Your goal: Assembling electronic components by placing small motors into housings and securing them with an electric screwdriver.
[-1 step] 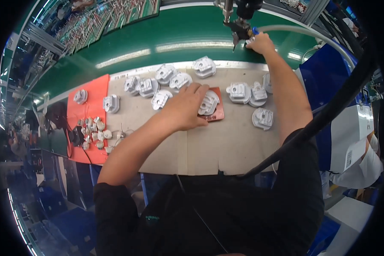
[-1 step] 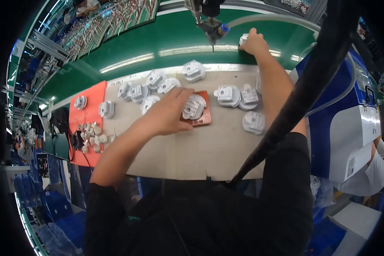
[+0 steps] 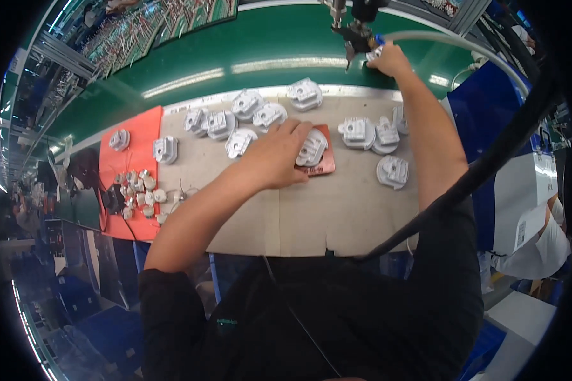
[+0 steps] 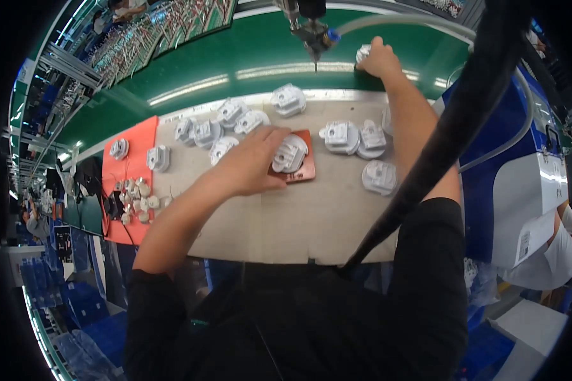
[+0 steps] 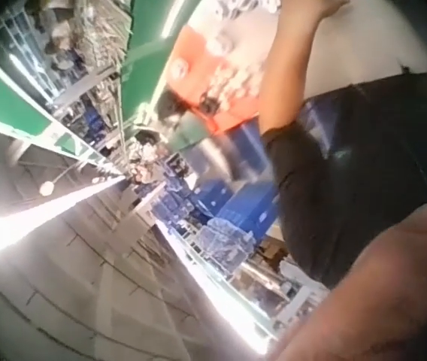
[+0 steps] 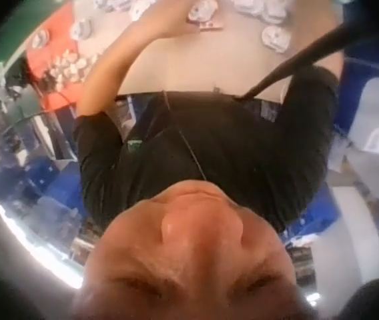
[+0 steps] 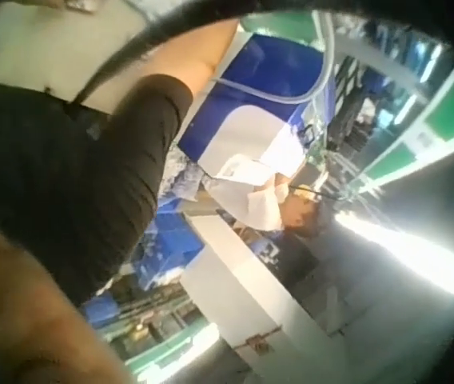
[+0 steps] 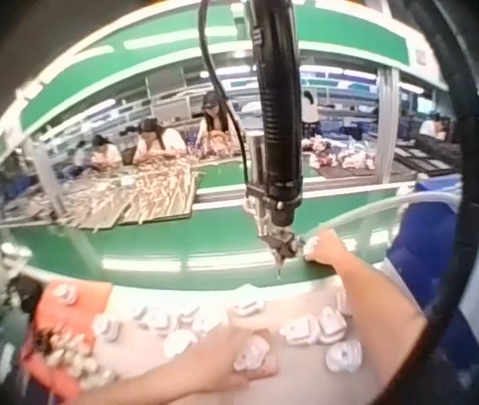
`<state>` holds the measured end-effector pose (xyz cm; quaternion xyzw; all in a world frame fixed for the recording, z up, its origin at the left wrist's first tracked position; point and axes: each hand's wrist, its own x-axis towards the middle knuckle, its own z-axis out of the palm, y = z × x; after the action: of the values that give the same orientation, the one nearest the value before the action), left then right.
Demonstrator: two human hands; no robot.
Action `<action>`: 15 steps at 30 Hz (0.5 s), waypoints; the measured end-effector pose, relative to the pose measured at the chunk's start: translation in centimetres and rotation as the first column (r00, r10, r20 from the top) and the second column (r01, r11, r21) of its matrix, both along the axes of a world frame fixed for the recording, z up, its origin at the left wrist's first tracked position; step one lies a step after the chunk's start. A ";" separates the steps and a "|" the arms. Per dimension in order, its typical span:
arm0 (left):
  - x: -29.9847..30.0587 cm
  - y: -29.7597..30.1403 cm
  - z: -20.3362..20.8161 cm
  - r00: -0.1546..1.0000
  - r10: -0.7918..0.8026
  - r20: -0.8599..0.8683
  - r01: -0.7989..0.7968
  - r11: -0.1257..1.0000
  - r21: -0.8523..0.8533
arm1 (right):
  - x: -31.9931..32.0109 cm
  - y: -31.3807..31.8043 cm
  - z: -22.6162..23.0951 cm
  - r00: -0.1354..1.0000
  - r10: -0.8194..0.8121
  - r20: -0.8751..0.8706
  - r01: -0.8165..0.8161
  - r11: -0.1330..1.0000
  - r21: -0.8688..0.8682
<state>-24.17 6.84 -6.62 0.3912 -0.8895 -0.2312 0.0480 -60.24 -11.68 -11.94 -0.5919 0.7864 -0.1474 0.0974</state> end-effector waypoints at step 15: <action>-3.5 1.5 1.6 0.906 0.184 0.381 -0.147 0.981 -0.124 | 6.8 9.7 1.4 0.835 0.543 0.089 -0.548 0.808 0.216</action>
<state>-27.71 8.34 -4.97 0.5010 -0.8544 -0.1022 -0.0930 -53.43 -2.01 -10.50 -0.7753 0.5939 -0.0270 0.2132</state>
